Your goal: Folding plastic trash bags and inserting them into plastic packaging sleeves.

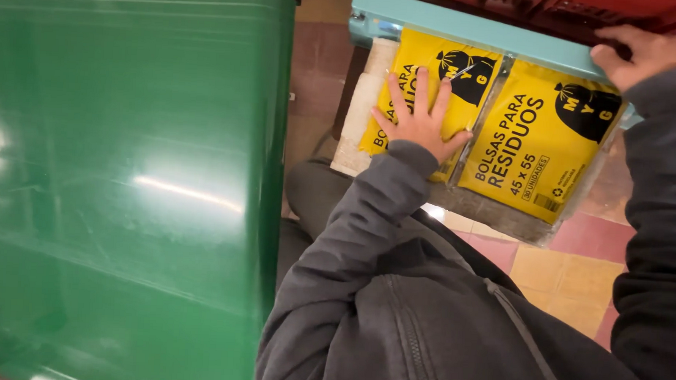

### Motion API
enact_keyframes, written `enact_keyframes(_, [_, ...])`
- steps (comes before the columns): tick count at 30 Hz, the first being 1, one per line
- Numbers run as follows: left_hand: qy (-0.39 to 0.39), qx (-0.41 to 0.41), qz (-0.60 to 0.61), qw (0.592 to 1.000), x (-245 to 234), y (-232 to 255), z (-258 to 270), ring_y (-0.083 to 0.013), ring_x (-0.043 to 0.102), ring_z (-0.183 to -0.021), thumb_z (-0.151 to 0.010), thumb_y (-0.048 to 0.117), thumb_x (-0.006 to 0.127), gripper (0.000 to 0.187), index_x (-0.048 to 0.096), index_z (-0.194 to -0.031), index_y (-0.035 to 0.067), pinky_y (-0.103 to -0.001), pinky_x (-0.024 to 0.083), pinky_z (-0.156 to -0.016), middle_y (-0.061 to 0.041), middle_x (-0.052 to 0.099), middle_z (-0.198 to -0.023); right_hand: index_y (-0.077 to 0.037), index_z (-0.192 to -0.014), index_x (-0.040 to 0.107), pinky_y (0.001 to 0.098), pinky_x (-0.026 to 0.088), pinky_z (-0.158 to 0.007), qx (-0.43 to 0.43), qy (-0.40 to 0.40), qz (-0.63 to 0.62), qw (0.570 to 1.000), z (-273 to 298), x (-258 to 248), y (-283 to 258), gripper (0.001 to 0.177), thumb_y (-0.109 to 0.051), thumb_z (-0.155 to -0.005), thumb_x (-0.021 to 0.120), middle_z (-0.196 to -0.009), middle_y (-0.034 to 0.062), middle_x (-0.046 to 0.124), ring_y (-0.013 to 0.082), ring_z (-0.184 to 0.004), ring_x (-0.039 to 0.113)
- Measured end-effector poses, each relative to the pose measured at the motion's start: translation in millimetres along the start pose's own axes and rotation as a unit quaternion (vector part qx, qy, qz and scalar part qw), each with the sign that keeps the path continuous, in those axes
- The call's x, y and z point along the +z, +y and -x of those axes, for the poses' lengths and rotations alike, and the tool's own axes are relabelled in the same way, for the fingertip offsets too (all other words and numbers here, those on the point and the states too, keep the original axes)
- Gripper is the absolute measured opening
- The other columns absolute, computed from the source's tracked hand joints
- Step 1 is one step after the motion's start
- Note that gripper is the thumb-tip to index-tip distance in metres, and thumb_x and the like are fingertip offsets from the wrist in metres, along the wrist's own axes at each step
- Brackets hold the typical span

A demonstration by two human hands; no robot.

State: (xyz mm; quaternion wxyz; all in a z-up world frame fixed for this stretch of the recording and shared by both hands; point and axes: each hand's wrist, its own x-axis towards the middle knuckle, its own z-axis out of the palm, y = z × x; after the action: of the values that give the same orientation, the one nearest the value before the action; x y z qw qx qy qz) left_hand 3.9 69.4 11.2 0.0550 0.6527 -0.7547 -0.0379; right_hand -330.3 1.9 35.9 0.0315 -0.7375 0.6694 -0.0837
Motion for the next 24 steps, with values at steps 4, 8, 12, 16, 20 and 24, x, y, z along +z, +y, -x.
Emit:
enact_keyframes(4, [0.014,-0.011,-0.009,1.0,5.5,-5.9,10.9,-0.0555,0.01,-0.154,-0.075,0.083,0.063,0.101,0.035,-0.158,0.033,-0.088,0.024,-0.104,-0.007,0.018,-0.17,-0.018,-0.14,0.071,0.0479,0.058,-0.075,-0.024,0.008,-0.031,0.999,-2.2,28.7,26.2,0.044,-0.047,-0.109,0.059,-0.089,0.0204,0.072,0.0369,-0.077,0.071])
enact_keyframes(8, [0.048,-0.014,0.008,0.999,11.5,-14.3,22.8,-0.0542,0.013,-0.154,-0.073,0.082,0.065,0.102,0.037,-0.157,0.032,-0.088,0.026,-0.103,-0.007,0.02,-0.169,-0.011,-0.138,0.069,0.0392,0.059,-0.083,-0.083,0.041,-0.052,0.994,-3.7,85.7,82.2,0.042,-0.04,-0.11,0.056,-0.096,0.0168,0.074,0.028,-0.084,0.073])
enact_keyframes(12, [0.062,-0.012,0.017,0.998,10.5,-18.7,32.1,-0.053,0.014,-0.155,-0.074,0.078,0.067,0.099,0.039,-0.156,0.03,-0.088,0.027,-0.102,-0.008,0.022,-0.169,-0.007,-0.138,0.071,0.0392,0.059,-0.08,-0.07,0.037,-0.089,0.993,-5.9,56.1,52.1,0.04,-0.035,-0.113,0.06,-0.098,0.0197,0.074,0.0287,-0.084,0.073])
enact_keyframes(16, [0.06,-0.018,0.024,0.998,14.8,-21.8,38.1,-0.0529,0.014,-0.155,-0.074,0.076,0.067,0.098,0.04,-0.155,0.029,-0.088,0.027,-0.102,-0.009,0.023,-0.168,-0.005,-0.136,0.073,0.0426,0.059,-0.08,-0.052,0.03,-0.139,0.988,-5.9,57.7,50.8,0.036,-0.034,-0.116,0.066,-0.097,0.0226,0.073,0.0322,-0.086,0.072])
enact_keyframes(20, [0.065,-0.022,0.036,0.997,14.3,-25.3,42.7,-0.0518,0.015,-0.155,-0.075,0.074,0.068,0.096,0.04,-0.155,0.028,-0.087,0.029,-0.102,-0.01,0.025,-0.167,-0.002,-0.134,0.07,0.0389,0.06,-0.088,-0.084,0.038,-0.147,0.985,-12.7,117.7,112.2,0.036,-0.029,-0.111,0.061,-0.104,0.0204,0.074,0.0284,-0.094,0.074])
enact_keyframes(24, [0.056,-0.02,0.032,0.998,13.1,-29.5,48.0,-0.0515,0.015,-0.155,-0.076,0.072,0.069,0.097,0.039,-0.156,0.026,-0.085,0.031,-0.102,-0.011,0.026,-0.167,-0.002,-0.135,0.067,0.0388,0.06,-0.091,-0.07,0.024,-0.189,0.979,-13.0,120.4,111.6,0.035,-0.026,-0.111,0.059,-0.109,0.0194,0.074,0.0274,-0.097,0.074])
